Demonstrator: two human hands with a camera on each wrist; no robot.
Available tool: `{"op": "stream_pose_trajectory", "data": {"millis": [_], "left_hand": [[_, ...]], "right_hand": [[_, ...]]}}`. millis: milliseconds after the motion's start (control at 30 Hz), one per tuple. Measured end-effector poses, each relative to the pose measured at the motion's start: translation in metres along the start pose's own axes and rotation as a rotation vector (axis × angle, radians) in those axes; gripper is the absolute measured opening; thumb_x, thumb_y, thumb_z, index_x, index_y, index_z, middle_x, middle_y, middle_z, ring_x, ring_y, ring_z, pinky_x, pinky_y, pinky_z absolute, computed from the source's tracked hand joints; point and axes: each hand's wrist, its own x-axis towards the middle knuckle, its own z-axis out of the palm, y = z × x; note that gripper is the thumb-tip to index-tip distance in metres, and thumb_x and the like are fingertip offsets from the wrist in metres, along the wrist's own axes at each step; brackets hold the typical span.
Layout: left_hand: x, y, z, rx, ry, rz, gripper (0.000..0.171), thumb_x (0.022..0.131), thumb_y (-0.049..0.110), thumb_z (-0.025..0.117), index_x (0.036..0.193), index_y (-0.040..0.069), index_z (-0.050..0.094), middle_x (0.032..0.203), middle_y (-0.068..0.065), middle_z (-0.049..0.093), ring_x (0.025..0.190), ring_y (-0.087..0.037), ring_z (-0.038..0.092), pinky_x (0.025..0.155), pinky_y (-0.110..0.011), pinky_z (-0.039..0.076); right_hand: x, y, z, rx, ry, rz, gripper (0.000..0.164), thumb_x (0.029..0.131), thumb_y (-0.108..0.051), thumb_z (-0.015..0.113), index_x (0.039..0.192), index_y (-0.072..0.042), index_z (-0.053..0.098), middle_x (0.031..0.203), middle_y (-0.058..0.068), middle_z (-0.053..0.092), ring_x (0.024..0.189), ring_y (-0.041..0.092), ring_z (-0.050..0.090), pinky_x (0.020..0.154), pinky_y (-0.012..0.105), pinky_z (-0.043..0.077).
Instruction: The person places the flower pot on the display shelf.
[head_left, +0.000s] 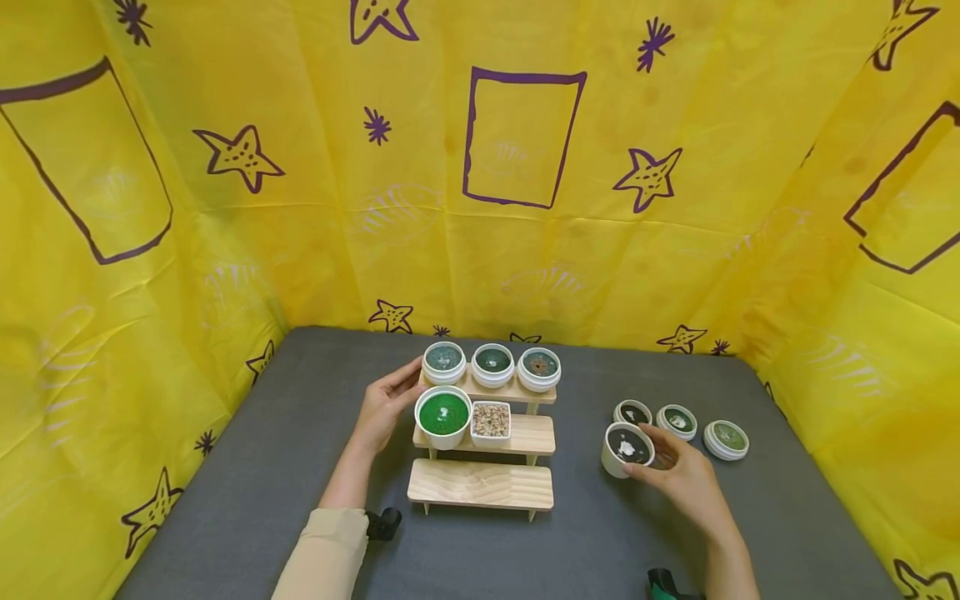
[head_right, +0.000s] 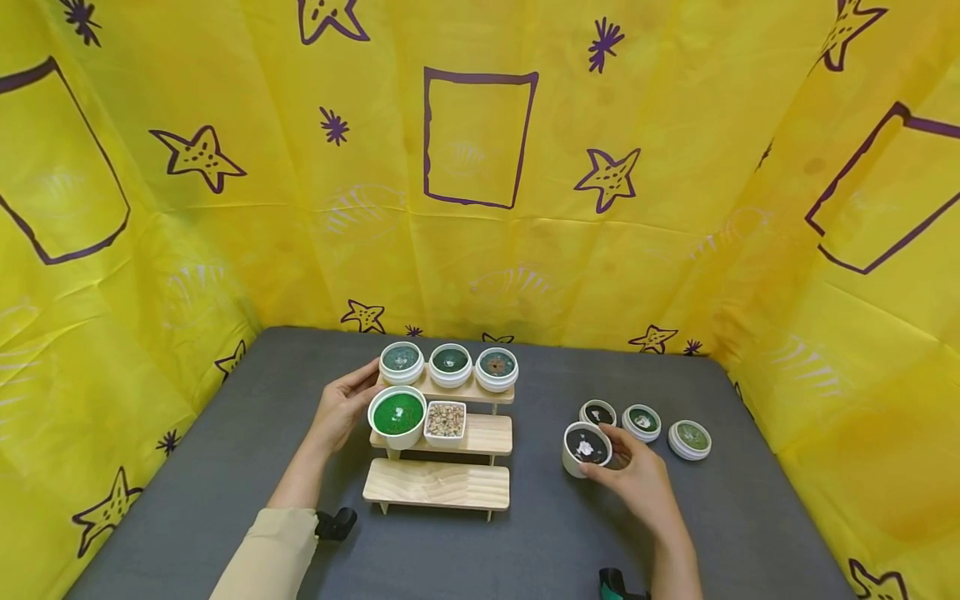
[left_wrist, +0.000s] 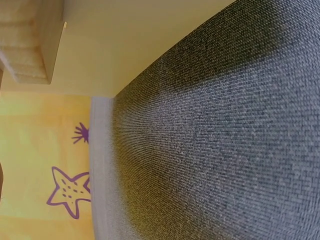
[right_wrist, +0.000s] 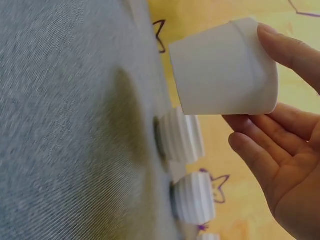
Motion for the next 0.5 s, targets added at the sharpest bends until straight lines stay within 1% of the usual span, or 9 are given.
{"op": "stream_pose_trajectory", "data": {"millis": [100, 167, 233, 333, 400, 500], "left_hand": [[0.0, 0.0, 0.0, 0.002, 0.004, 0.002, 0.055, 0.088, -0.009, 0.062, 0.14, -0.015, 0.043, 0.114, 0.026, 0.067, 0.111, 0.008, 0.062, 0.096, -0.011, 0.051], [0.0, 0.0, 0.0, 0.002, 0.002, 0.001, 0.055, 0.089, -0.009, 0.061, 0.14, -0.015, 0.043, 0.114, 0.026, 0.067, 0.111, 0.008, 0.062, 0.096, -0.011, 0.05], [0.0, 0.0, 0.0, 0.002, 0.004, -0.001, 0.055, 0.089, -0.009, 0.061, 0.14, -0.015, 0.043, 0.114, 0.026, 0.067, 0.111, 0.008, 0.062, 0.096, -0.011, 0.05], [0.0, 0.0, 0.001, 0.003, 0.01, -0.007, 0.054, 0.089, -0.009, 0.061, 0.14, -0.014, 0.044, 0.114, 0.026, 0.067, 0.111, 0.008, 0.062, 0.097, -0.011, 0.05], [0.0, 0.001, 0.001, 0.004, 0.014, -0.01, 0.054, 0.089, -0.009, 0.061, 0.14, -0.014, 0.044, 0.114, 0.026, 0.067, 0.111, 0.008, 0.062, 0.097, -0.011, 0.05], [0.0, 0.001, 0.001, 0.006, 0.014, -0.01, 0.054, 0.089, -0.009, 0.061, 0.14, -0.013, 0.044, 0.114, 0.026, 0.067, 0.111, 0.008, 0.062, 0.097, -0.011, 0.05]], "right_hand": [[-0.001, -0.006, -0.001, 0.013, 0.005, -0.009, 0.074, 0.073, -0.035, 0.087, 0.136, -0.01, 0.058, 0.124, 0.014, 0.069, 0.103, -0.003, 0.064, 0.084, 0.005, 0.049], [-0.001, -0.011, -0.002, 0.012, 0.009, -0.021, 0.073, 0.073, -0.035, 0.087, 0.136, -0.011, 0.059, 0.124, 0.013, 0.069, 0.1, -0.012, 0.059, 0.085, 0.006, 0.05], [-0.001, -0.016, -0.002, 0.005, 0.013, -0.033, 0.073, 0.073, -0.036, 0.087, 0.135, -0.011, 0.059, 0.124, 0.012, 0.07, 0.1, -0.013, 0.058, 0.086, 0.009, 0.052], [-0.002, -0.024, -0.001, -0.006, 0.016, -0.047, 0.073, 0.072, -0.037, 0.088, 0.135, -0.011, 0.06, 0.124, 0.01, 0.07, 0.103, -0.007, 0.061, 0.088, 0.01, 0.053], [-0.002, -0.029, 0.0, -0.008, 0.018, -0.053, 0.073, 0.072, -0.037, 0.088, 0.135, -0.013, 0.06, 0.123, 0.008, 0.071, 0.104, -0.005, 0.062, 0.088, 0.008, 0.051], [-0.003, -0.037, 0.002, 0.01, 0.026, -0.067, 0.073, 0.071, -0.036, 0.089, 0.134, -0.013, 0.061, 0.122, 0.008, 0.071, 0.103, -0.01, 0.059, 0.088, 0.003, 0.048]]}}
